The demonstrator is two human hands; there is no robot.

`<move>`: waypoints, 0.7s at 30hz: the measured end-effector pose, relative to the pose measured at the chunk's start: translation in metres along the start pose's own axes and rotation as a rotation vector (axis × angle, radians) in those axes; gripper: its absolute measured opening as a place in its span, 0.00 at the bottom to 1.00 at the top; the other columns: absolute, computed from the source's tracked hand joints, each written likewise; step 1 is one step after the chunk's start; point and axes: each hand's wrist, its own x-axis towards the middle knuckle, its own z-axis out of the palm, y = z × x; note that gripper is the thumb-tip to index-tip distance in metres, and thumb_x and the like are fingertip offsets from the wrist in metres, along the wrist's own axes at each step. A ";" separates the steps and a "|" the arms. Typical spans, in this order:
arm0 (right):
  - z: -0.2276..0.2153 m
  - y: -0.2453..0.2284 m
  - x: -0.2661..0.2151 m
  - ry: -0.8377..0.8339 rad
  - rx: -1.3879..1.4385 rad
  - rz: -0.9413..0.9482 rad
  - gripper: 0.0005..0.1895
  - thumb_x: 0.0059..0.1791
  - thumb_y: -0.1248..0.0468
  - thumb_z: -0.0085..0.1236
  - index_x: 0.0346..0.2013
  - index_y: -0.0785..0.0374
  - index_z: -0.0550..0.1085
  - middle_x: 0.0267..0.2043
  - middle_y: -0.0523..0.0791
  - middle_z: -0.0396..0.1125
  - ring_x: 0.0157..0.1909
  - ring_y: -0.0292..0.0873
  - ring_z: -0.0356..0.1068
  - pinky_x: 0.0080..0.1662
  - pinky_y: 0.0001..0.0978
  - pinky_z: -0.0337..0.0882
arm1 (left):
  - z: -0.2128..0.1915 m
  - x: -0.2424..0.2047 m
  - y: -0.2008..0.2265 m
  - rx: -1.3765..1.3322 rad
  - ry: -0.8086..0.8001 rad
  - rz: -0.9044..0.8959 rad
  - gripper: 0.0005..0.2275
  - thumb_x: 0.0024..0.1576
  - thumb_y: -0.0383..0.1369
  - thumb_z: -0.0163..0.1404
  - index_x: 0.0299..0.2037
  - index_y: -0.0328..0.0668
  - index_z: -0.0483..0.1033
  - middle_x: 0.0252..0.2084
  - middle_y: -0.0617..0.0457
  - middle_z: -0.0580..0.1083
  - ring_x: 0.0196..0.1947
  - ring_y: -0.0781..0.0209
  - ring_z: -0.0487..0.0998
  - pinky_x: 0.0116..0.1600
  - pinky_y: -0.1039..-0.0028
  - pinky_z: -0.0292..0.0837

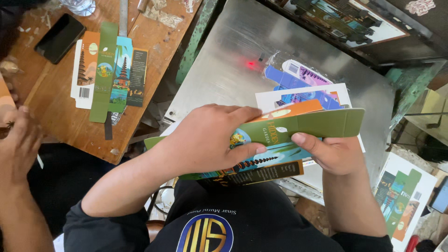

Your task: The person places a printed cardboard sheet onto a die-cutting machine and presses the lever to cut the shape. They then remove the sheet, fold the cardboard along the cut lines to form a box, and place the finished product on a nearby table. The process is repeated with another sheet.

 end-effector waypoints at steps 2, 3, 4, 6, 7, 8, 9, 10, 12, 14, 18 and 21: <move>0.002 -0.007 -0.002 0.029 -0.001 0.025 0.15 0.52 0.62 0.57 0.52 0.66 0.75 0.52 0.46 0.74 0.54 0.44 0.74 0.60 0.36 0.74 | -0.003 0.002 0.001 -0.043 -0.107 -0.072 0.21 0.58 0.52 0.49 0.52 0.46 0.74 0.37 0.49 0.81 0.30 0.39 0.79 0.30 0.52 0.68; 0.002 -0.007 -0.005 0.074 -0.093 0.042 0.13 0.52 0.61 0.57 0.49 0.65 0.76 0.49 0.45 0.74 0.52 0.43 0.74 0.58 0.35 0.74 | -0.003 0.003 0.000 -0.007 -0.151 -0.093 0.22 0.59 0.54 0.49 0.48 0.45 0.73 0.31 0.46 0.79 0.29 0.37 0.78 0.29 0.50 0.67; 0.002 -0.007 -0.007 0.119 -0.185 0.058 0.11 0.51 0.61 0.58 0.46 0.63 0.77 0.47 0.44 0.74 0.50 0.42 0.74 0.57 0.34 0.73 | -0.003 0.004 -0.001 0.029 -0.195 -0.113 0.22 0.59 0.57 0.49 0.44 0.44 0.73 0.26 0.44 0.78 0.27 0.35 0.76 0.28 0.49 0.66; 0.000 -0.005 -0.007 0.140 -0.158 0.048 0.12 0.52 0.61 0.58 0.47 0.64 0.75 0.46 0.44 0.74 0.50 0.41 0.73 0.56 0.33 0.73 | -0.013 0.003 -0.004 0.043 -0.268 -0.114 0.23 0.58 0.58 0.49 0.48 0.46 0.72 0.28 0.44 0.78 0.29 0.36 0.77 0.30 0.49 0.67; -0.001 -0.004 -0.009 0.162 -0.129 0.042 0.12 0.52 0.62 0.58 0.48 0.64 0.74 0.46 0.44 0.73 0.50 0.41 0.72 0.56 0.32 0.73 | -0.017 0.003 -0.005 0.054 -0.346 -0.116 0.25 0.57 0.59 0.50 0.51 0.48 0.71 0.30 0.44 0.79 0.31 0.37 0.78 0.32 0.50 0.69; -0.003 0.001 -0.009 0.164 -0.133 0.043 0.12 0.52 0.62 0.58 0.48 0.64 0.74 0.46 0.44 0.73 0.50 0.41 0.72 0.56 0.32 0.73 | -0.019 -0.002 -0.009 0.052 -0.346 -0.113 0.25 0.57 0.59 0.50 0.51 0.48 0.71 0.30 0.44 0.79 0.31 0.37 0.78 0.32 0.50 0.69; -0.006 0.006 -0.010 0.192 -0.019 0.017 0.11 0.53 0.64 0.59 0.48 0.65 0.74 0.47 0.45 0.73 0.51 0.42 0.73 0.55 0.33 0.75 | -0.021 -0.006 -0.014 0.045 -0.388 -0.144 0.24 0.57 0.57 0.51 0.54 0.50 0.72 0.30 0.43 0.79 0.33 0.36 0.78 0.34 0.50 0.69; -0.008 0.012 -0.011 0.219 0.095 -0.009 0.10 0.53 0.66 0.59 0.48 0.66 0.75 0.49 0.46 0.73 0.51 0.44 0.74 0.55 0.34 0.77 | -0.024 -0.009 -0.018 0.037 -0.431 -0.175 0.24 0.57 0.55 0.52 0.57 0.53 0.73 0.30 0.43 0.80 0.34 0.34 0.78 0.36 0.51 0.69; -0.008 0.000 -0.004 0.312 0.015 0.023 0.14 0.51 0.64 0.62 0.49 0.66 0.73 0.49 0.48 0.73 0.51 0.43 0.75 0.54 0.34 0.78 | -0.018 -0.013 -0.020 0.080 -0.431 -0.179 0.20 0.60 0.53 0.48 0.55 0.51 0.73 0.28 0.40 0.78 0.33 0.32 0.77 0.34 0.48 0.68; -0.004 -0.021 0.001 0.393 -0.058 0.068 0.19 0.48 0.63 0.65 0.51 0.65 0.71 0.49 0.49 0.73 0.50 0.43 0.75 0.53 0.33 0.79 | -0.009 -0.015 -0.020 0.113 -0.434 -0.194 0.18 0.64 0.50 0.45 0.53 0.48 0.73 0.26 0.38 0.76 0.31 0.29 0.76 0.32 0.46 0.68; 0.008 -0.071 0.014 0.390 -0.877 -0.463 0.31 0.55 0.56 0.59 0.64 0.73 0.62 0.63 0.60 0.61 0.64 0.61 0.63 0.63 0.52 0.64 | 0.008 -0.009 -0.018 0.409 -0.295 -0.054 0.05 0.60 0.36 0.45 0.37 0.48 0.72 0.22 0.50 0.75 0.20 0.38 0.75 0.25 0.52 0.67; 0.034 -0.069 0.022 -0.038 -1.088 -0.476 0.22 0.54 0.53 0.59 0.52 0.69 0.71 0.53 0.52 0.69 0.55 0.55 0.69 0.60 0.53 0.67 | 0.032 -0.005 -0.017 0.526 -0.149 0.153 0.07 0.50 0.25 0.48 0.35 0.49 0.72 0.20 0.56 0.74 0.17 0.49 0.75 0.25 0.62 0.65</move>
